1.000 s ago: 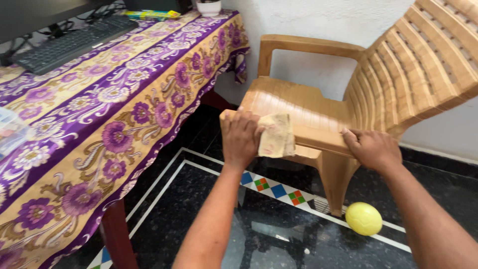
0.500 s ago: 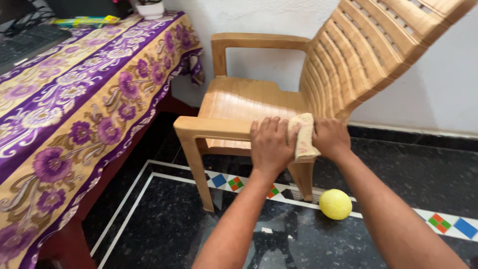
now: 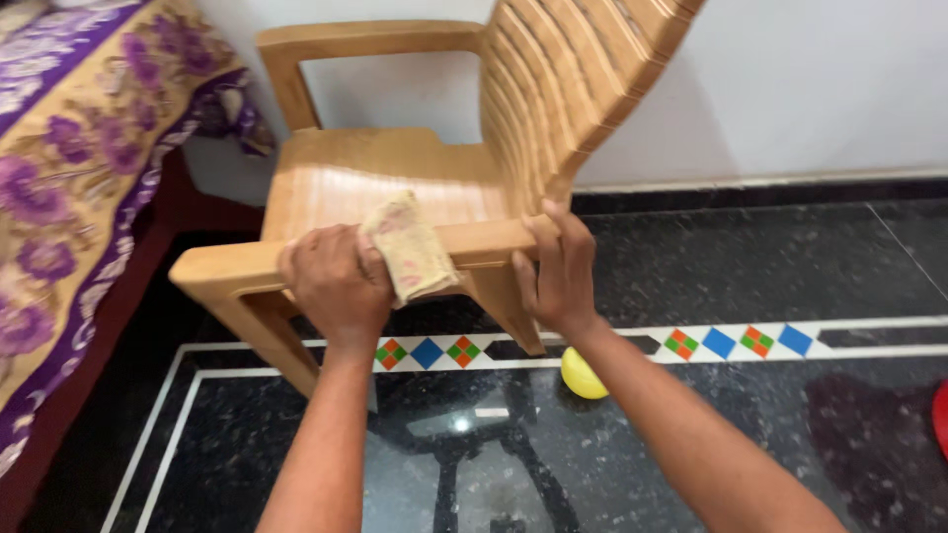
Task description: The person wipes a wooden chair with a cloth, cleaning the backrest, seat, armrests, and legs. They reposition the chair to access different sides and continue wiping the underside and back of the chair.
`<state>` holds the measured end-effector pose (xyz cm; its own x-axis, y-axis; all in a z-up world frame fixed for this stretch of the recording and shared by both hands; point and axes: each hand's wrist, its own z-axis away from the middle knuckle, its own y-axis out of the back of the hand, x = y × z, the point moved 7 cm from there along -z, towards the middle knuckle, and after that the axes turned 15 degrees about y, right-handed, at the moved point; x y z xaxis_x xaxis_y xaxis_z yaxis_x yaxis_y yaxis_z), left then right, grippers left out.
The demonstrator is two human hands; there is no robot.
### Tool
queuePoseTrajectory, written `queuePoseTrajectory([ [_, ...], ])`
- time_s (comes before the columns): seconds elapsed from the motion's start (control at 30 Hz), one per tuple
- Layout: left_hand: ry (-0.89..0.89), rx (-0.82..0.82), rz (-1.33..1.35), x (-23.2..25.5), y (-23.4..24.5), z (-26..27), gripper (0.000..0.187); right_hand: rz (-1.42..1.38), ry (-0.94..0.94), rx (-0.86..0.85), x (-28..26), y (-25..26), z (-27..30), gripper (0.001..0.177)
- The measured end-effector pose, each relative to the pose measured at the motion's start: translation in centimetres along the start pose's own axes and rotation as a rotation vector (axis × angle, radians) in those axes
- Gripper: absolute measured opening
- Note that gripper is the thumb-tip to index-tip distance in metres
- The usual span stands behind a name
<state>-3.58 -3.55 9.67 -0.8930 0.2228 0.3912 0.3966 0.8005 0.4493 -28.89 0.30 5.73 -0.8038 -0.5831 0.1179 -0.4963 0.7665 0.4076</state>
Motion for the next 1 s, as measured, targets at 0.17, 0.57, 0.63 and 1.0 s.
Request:
queuePoseTrajectory([
  [0.17, -0.066, 0.093, 0.003, -0.8, 0.0, 0.8, 0.040, -0.082, -0.064, -0.314, 0.1, -2.9, 16.1, 0.036],
  [0.57, -0.128, 0.157, -0.137, -6.0, -3.0, 2.3, 0.061, 0.011, -0.095, -1.624, 2.6, -11.2, 37.7, 0.071],
  [0.63, -0.158, 0.172, -0.154, -6.4, -2.7, 2.7, 0.060, 0.059, -0.111, -1.485, 3.8, -12.9, 38.9, 0.053],
  [1.0, -0.220, 0.160, -0.174, -6.2, -3.0, 5.2, 0.056, 0.131, -0.486, -1.425, 11.9, -8.4, 45.1, 0.061],
])
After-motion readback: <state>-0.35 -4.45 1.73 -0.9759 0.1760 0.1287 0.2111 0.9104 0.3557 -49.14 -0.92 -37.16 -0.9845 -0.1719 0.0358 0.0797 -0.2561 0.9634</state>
